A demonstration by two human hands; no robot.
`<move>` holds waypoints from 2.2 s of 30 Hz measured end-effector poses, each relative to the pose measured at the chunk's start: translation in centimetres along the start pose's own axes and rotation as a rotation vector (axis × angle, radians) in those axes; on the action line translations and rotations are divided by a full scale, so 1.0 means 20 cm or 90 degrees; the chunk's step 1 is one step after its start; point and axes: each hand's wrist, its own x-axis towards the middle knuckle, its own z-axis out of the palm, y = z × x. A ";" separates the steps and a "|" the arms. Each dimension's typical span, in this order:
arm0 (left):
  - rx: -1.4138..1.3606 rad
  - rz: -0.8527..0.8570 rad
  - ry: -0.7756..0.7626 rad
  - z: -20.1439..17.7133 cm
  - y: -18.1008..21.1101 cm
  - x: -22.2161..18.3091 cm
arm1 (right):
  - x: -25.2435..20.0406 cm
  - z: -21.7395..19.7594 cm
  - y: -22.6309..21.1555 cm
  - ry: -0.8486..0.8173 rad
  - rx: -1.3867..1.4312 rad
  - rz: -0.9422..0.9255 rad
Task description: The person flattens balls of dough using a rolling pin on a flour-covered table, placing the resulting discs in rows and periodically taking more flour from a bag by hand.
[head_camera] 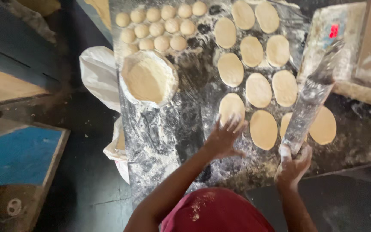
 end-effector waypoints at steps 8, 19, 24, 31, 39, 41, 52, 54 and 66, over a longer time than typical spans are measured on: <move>-0.397 -0.261 0.214 -0.05 0.02 -0.28 | -0.08 0.17 -0.07 -0.246 -0.043 0.224; 0.023 -0.330 0.373 0.12 -0.23 -1.06 | -0.31 0.29 0.16 -0.779 -0.510 0.106; 0.038 -0.360 0.240 0.18 -0.31 -1.08 | -0.14 0.37 0.25 -0.798 -0.457 -0.100; 0.064 -0.296 0.385 0.47 -0.43 -1.10 | 0.80 1.21 0.27 -0.375 -0.223 -0.150; 0.129 -0.403 0.420 0.69 -0.67 -0.95 | 1.88 2.55 0.50 -0.382 -0.386 -0.136; 0.120 -0.416 0.410 0.64 -0.75 -0.92 | 1.98 2.74 0.58 -0.420 -0.463 -0.176; 0.091 -0.352 0.388 0.66 -0.72 -0.96 | 1.96 2.57 0.48 -0.315 -0.029 0.177; 0.085 -0.324 0.392 0.68 -0.60 -1.03 | 1.82 2.41 0.25 -0.497 0.063 0.114; -0.027 -0.353 0.272 0.16 -0.33 -1.11 | 0.36 2.28 -0.74 -0.973 -0.418 -0.683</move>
